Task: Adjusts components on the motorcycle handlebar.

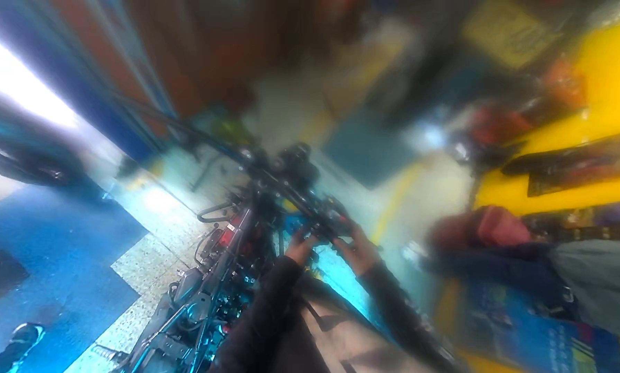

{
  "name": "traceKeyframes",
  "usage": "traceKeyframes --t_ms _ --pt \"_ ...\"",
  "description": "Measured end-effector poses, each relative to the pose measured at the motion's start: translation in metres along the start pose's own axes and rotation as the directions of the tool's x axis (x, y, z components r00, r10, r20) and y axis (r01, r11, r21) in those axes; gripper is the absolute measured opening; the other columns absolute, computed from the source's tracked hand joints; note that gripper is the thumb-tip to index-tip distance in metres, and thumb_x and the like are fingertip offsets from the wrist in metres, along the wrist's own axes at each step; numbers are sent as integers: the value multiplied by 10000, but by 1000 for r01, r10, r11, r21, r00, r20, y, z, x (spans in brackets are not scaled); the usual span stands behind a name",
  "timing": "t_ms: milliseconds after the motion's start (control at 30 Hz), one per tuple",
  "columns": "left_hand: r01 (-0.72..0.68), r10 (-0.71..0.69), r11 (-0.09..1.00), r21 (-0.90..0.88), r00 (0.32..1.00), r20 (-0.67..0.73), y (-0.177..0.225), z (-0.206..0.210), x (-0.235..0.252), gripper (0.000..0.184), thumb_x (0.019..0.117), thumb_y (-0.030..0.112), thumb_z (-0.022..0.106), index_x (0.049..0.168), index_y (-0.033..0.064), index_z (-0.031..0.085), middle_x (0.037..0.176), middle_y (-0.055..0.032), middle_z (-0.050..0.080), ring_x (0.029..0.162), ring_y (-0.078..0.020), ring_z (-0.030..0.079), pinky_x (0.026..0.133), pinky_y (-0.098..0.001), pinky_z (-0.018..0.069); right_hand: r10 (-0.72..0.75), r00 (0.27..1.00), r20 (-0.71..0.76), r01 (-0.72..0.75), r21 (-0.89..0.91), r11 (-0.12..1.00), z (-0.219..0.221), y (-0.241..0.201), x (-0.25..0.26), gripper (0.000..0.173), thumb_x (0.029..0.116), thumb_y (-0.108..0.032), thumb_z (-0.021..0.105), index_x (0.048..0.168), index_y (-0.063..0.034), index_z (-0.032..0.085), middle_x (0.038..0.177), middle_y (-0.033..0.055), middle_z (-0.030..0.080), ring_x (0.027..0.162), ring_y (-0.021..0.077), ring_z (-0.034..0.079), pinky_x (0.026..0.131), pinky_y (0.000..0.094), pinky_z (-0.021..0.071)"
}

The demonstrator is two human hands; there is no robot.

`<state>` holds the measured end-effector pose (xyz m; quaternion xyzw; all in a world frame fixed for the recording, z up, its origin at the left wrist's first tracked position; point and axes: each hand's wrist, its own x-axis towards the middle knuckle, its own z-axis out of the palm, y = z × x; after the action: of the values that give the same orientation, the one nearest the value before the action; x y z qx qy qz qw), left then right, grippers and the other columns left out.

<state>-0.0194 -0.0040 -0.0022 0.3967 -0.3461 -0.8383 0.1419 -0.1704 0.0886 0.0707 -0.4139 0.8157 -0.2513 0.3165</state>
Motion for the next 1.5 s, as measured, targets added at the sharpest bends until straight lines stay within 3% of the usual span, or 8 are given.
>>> traceKeyframes --t_ms 133,300,467,767,933,1100,1333,1500 --pt "19 -19 1000 -15 1000 -8 2 -3 -3 484 1049 239 564 1507 133 449 977 -156 672 567 -175 589 508 -313 516 -63 997 -45 59 -87 994 -4 -1 -6 767 890 -374 807 1532 -143 458 1392 116 611 821 214 735 763 455 640" --pt "-39 39 999 6 999 34 -6 -16 -1 532 1026 271 555 1517 111 426 1077 -150 663 624 -180 608 555 -341 543 -39 985 -166 22 -108 994 -2 -4 -6 647 798 -375 894 1349 -145 645 1209 80 709 789 195 748 766 451 653" --pt "13 -14 1000 17 997 81 -3 -11 -6 554 1066 249 511 1579 165 321 1038 -159 667 575 -185 603 494 -313 515 -231 967 -113 225 -59 973 -6 -1 7 699 867 -253 840 1474 -103 528 1308 164 637 935 248 742 788 451 649" --pt "-77 79 997 -18 980 181 -8 -15 -11 555 1046 257 506 1554 130 319 1104 -167 673 620 -196 638 536 -338 548 -343 938 -39 336 -126 933 -2 -2 -5 673 812 -175 852 1401 -49 552 1490 177 528 1281 286 606 1003 457 559" --pt "-50 72 994 -94 965 251 -16 -12 -5 656 1018 305 553 1576 154 243 1023 -169 680 643 -209 666 536 -327 556 -559 808 -188 515 -238 824 14 10 -6 479 839 -178 823 1287 -99 673 1455 179 566 1289 332 596 1055 502 522" --pt "-57 68 997 -53 971 231 -12 -16 -12 705 1008 281 635 1579 154 242 1046 -183 685 661 -211 674 563 -333 565 -500 850 -165 465 -208 860 11 5 -4 527 830 -191 826 1305 -63 638 1463 191 551 1285 319 600 1036 489 533" --pt "-68 57 996 50 979 198 9 -17 -39 654 1022 228 633 1571 233 278 918 -137 675 518 -124 560 453 -231 439 -539 823 -181 546 -17 838 7 5 0 324 1001 -286 649 1260 -94 633 1432 136 567 1265 201 609 1024 354 553" --pt "-104 117 993 -61 950 290 -16 -21 -10 735 1000 209 648 1586 156 206 1028 -151 691 659 -181 664 564 -313 561 -471 858 -205 497 97 862 5 2 0 436 862 -186 807 1257 -77 656 1389 122 597 1249 217 618 1006 372 577"
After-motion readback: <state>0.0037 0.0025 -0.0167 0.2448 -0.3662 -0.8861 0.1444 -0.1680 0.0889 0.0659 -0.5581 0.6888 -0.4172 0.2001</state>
